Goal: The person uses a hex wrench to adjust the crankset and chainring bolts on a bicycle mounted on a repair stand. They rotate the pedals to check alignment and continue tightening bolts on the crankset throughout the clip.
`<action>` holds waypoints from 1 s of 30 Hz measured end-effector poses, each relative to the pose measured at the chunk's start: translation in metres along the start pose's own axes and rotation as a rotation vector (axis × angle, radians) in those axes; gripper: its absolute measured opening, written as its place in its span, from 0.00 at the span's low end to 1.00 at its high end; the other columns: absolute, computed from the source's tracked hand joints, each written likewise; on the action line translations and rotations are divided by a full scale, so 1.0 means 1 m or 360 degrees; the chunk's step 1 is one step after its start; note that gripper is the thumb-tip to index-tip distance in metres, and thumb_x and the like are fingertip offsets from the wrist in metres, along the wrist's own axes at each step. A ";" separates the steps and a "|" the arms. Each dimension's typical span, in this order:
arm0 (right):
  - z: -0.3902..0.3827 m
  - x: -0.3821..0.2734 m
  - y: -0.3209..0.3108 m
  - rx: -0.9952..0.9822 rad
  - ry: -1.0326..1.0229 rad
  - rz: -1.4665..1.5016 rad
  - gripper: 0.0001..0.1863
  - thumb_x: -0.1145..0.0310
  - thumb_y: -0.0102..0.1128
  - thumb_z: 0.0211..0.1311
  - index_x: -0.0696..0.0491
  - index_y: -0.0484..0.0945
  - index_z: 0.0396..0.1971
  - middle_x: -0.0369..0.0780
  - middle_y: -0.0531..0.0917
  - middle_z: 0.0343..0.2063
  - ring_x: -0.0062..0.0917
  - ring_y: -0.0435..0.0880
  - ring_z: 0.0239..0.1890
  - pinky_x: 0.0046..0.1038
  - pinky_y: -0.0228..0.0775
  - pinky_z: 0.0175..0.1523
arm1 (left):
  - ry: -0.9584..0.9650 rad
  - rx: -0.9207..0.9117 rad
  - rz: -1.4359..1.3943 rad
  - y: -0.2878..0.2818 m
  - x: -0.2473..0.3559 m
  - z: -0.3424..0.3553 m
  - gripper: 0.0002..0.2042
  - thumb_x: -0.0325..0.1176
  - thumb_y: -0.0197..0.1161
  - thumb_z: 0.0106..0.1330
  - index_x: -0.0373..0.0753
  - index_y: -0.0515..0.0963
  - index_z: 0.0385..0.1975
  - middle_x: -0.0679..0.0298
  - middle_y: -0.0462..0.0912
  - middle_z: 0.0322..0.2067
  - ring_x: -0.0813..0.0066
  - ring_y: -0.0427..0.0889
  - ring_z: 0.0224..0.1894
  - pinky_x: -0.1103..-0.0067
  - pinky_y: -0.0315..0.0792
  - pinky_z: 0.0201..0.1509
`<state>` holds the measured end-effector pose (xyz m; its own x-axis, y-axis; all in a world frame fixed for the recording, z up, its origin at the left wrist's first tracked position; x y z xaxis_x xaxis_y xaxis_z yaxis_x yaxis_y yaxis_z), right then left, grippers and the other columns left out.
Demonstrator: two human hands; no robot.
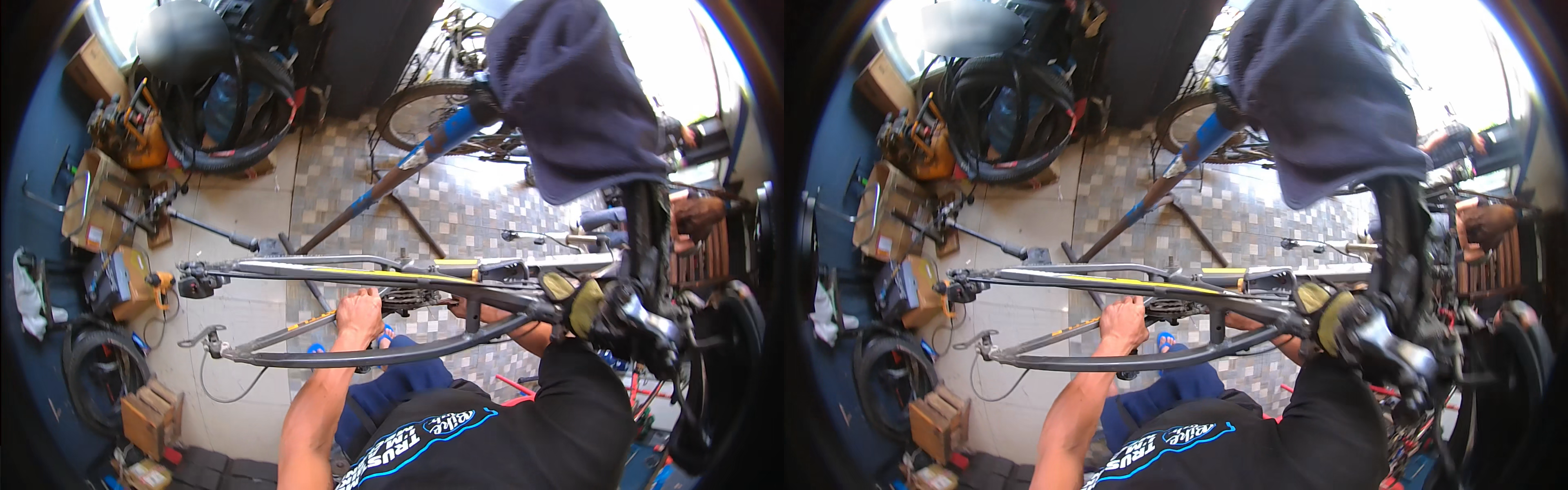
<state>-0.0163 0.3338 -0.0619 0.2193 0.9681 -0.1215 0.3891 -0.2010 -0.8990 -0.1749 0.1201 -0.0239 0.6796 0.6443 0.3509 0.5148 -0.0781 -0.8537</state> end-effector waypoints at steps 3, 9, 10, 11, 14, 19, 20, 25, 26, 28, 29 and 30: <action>0.025 0.006 0.030 0.0008 -0.0140 -0.0013 0.15 0.55 0.65 0.56 0.53 0.80 0.26 0.49 0.85 0.25 0.48 0.86 0.31 0.45 0.79 0.37 | -0.0030 0.0098 -0.0070 -0.011 -0.004 -0.006 0.12 0.31 0.69 0.54 0.38 0.85 0.38 0.54 0.88 0.39 0.59 0.89 0.42 0.69 0.83 0.45; 0.062 0.009 0.086 0.0194 -0.0435 0.0011 0.17 0.53 0.65 0.58 0.53 0.78 0.24 0.49 0.84 0.24 0.48 0.85 0.30 0.45 0.78 0.37 | -0.0026 0.0244 -0.0086 -0.007 -0.001 -0.011 0.07 0.29 0.67 0.54 0.40 0.87 0.32 0.57 0.89 0.35 0.62 0.89 0.41 0.70 0.80 0.44; 0.066 0.009 0.090 0.0243 -0.0476 0.0009 0.17 0.53 0.65 0.58 0.53 0.78 0.23 0.49 0.84 0.24 0.48 0.85 0.29 0.45 0.77 0.37 | -0.0012 0.0203 -0.0070 -0.004 0.000 -0.008 0.07 0.29 0.67 0.55 0.40 0.86 0.33 0.58 0.89 0.35 0.62 0.89 0.40 0.71 0.80 0.44; 0.068 0.009 0.096 0.0280 -0.0510 0.0008 0.18 0.53 0.66 0.58 0.53 0.78 0.23 0.49 0.83 0.24 0.49 0.85 0.29 0.45 0.77 0.36 | 0.0027 0.0260 -0.0024 -0.001 0.001 -0.007 0.11 0.29 0.66 0.57 0.39 0.84 0.39 0.57 0.88 0.37 0.63 0.88 0.40 0.71 0.80 0.43; 0.059 0.012 0.108 0.0366 -0.0545 0.0046 0.19 0.52 0.66 0.59 0.52 0.77 0.22 0.49 0.83 0.23 0.49 0.84 0.29 0.45 0.77 0.36 | 0.0016 0.0258 0.0169 -0.003 0.003 -0.002 0.12 0.30 0.66 0.57 0.38 0.81 0.41 0.58 0.88 0.37 0.64 0.89 0.39 0.72 0.81 0.42; 0.034 0.030 0.106 0.0439 -0.0450 0.0112 0.21 0.51 0.66 0.60 0.52 0.75 0.21 0.49 0.82 0.22 0.49 0.83 0.28 0.45 0.76 0.35 | 0.0111 0.0322 0.0179 -0.001 -0.001 -0.006 0.12 0.29 0.68 0.54 0.39 0.79 0.38 0.57 0.88 0.35 0.62 0.90 0.37 0.70 0.83 0.39; 0.029 0.034 0.108 0.0427 -0.0406 0.0119 0.21 0.50 0.67 0.60 0.52 0.75 0.20 0.49 0.82 0.22 0.50 0.83 0.27 0.45 0.75 0.35 | 0.0122 0.0384 0.0220 0.002 -0.001 -0.006 0.10 0.29 0.68 0.55 0.40 0.79 0.37 0.58 0.88 0.33 0.61 0.90 0.36 0.69 0.83 0.38; 0.021 0.017 0.091 0.0179 -0.0314 0.0260 0.21 0.50 0.62 0.70 0.56 0.81 0.32 0.50 0.84 0.28 0.51 0.82 0.34 0.46 0.73 0.41 | 0.0134 0.0476 0.0164 0.002 -0.004 -0.008 0.07 0.30 0.62 0.60 0.41 0.78 0.37 0.57 0.88 0.33 0.58 0.90 0.36 0.65 0.83 0.38; 0.018 0.008 0.077 0.0176 -0.0311 0.0355 0.23 0.48 0.62 0.71 0.56 0.81 0.31 0.51 0.83 0.27 0.51 0.81 0.32 0.45 0.73 0.39 | 0.0142 0.0407 0.0244 0.002 -0.004 -0.009 0.10 0.27 0.65 0.57 0.40 0.77 0.39 0.57 0.88 0.34 0.58 0.90 0.37 0.65 0.83 0.38; 0.019 0.000 0.079 -0.0109 -0.0204 0.0341 0.23 0.48 0.64 0.69 0.56 0.80 0.29 0.51 0.82 0.26 0.51 0.81 0.32 0.45 0.73 0.39 | 0.0153 0.0345 0.0237 0.002 -0.001 -0.010 0.14 0.25 0.68 0.54 0.41 0.76 0.41 0.58 0.88 0.35 0.57 0.90 0.38 0.65 0.83 0.39; 0.018 -0.008 0.069 -0.0032 -0.0188 0.0389 0.23 0.48 0.65 0.69 0.56 0.80 0.30 0.51 0.82 0.26 0.50 0.82 0.32 0.45 0.73 0.39 | 0.0151 0.0345 0.0243 0.000 0.000 -0.010 0.14 0.25 0.68 0.55 0.41 0.76 0.41 0.58 0.88 0.35 0.57 0.90 0.38 0.65 0.83 0.39; 0.015 -0.015 0.064 0.0038 -0.0167 0.0442 0.23 0.48 0.65 0.69 0.56 0.80 0.30 0.50 0.83 0.27 0.49 0.83 0.33 0.45 0.74 0.39 | 0.0154 0.0336 0.0248 0.001 0.002 -0.011 0.14 0.25 0.68 0.55 0.41 0.76 0.42 0.58 0.88 0.35 0.57 0.90 0.38 0.65 0.83 0.39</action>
<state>-0.0080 0.3085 -0.1234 0.2201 0.8870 -0.4059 0.3056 -0.4579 -0.8348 -0.1675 0.1127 -0.0197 0.7938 0.5606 0.2358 0.2871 -0.0037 -0.9579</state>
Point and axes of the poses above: each hand's wrist, its own z-axis towards the middle knuckle, its own y-axis out of the palm, x = y × z, the point moved 10 cm from there along z, towards the middle knuckle
